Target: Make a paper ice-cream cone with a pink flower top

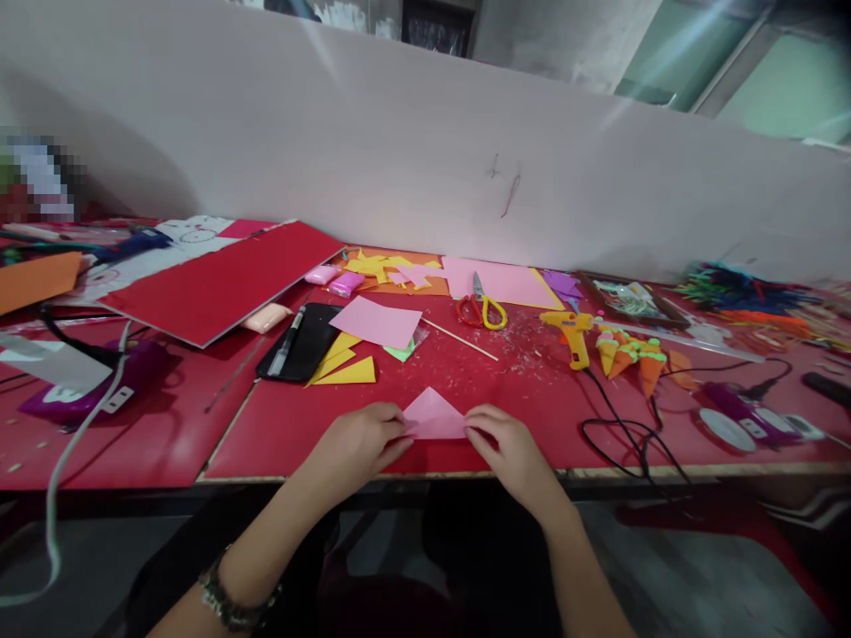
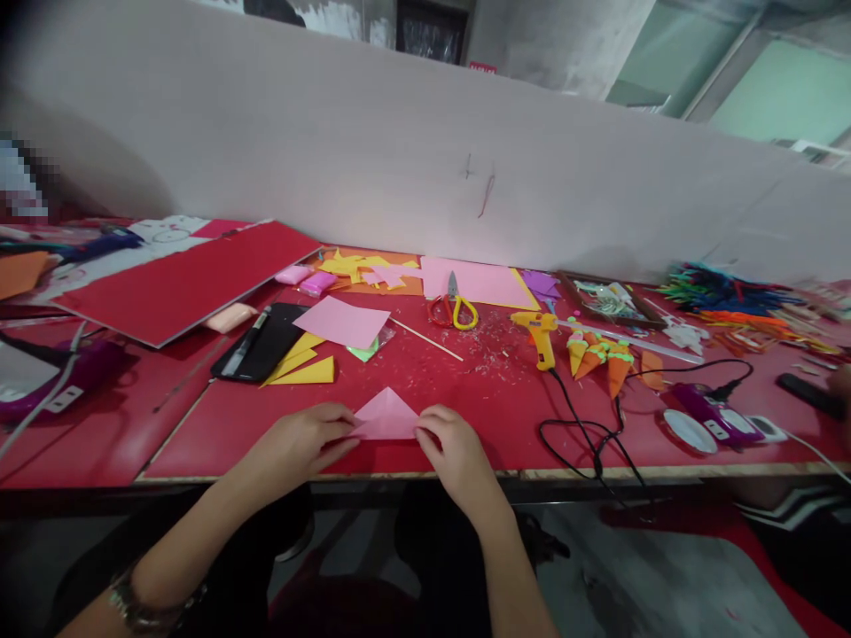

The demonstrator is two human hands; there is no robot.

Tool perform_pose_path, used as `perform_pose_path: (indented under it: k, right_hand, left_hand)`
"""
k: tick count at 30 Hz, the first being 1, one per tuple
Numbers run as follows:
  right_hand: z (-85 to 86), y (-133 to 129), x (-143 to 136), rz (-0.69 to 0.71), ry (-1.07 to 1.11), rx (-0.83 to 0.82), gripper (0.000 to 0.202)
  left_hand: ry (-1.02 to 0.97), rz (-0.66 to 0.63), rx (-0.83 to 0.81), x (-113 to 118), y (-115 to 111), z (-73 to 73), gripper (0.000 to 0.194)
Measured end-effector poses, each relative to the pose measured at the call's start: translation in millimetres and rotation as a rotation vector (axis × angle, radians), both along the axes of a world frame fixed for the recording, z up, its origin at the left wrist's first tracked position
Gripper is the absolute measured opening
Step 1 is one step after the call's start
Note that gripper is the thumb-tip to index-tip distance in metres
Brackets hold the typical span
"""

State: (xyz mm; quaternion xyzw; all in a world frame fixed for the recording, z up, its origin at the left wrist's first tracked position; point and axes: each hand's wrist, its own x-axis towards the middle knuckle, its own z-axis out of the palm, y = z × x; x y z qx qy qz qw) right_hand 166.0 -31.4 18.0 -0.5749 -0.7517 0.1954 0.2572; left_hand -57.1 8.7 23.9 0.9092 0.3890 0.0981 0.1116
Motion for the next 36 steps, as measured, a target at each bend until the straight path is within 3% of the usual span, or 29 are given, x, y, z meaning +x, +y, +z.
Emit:
perform_pose_path:
  k: [7, 13, 23, 36]
  right_hand:
    - [-8.1, 8.2, -10.4, -0.167, -0.094, 0.019, 0.022]
    - [-7.2, 14.4, -19.3, -0.266, -0.324, -0.01, 0.025]
    - [-2.1, 20.1, -30.1, -0.321, -0.572, -0.048, 0.024]
    - [-13.1, 22.1, -27.8, -0.315, -0.57, 0.099, 0.022]
  left_hand:
    - [0.074, 0.257, 0.052, 12.7, -1.2, -3.3, 0.033]
    - [0.117, 0.338, 0.085, 15.6, -3.1, -6.8, 0.031]
    - [0.103, 0.347, 0.084, 17.0, 2.1, -14.1, 0.032]
    - [0.18, 0.323, 0.095, 18.4, 6.2, -13.1, 0.036]
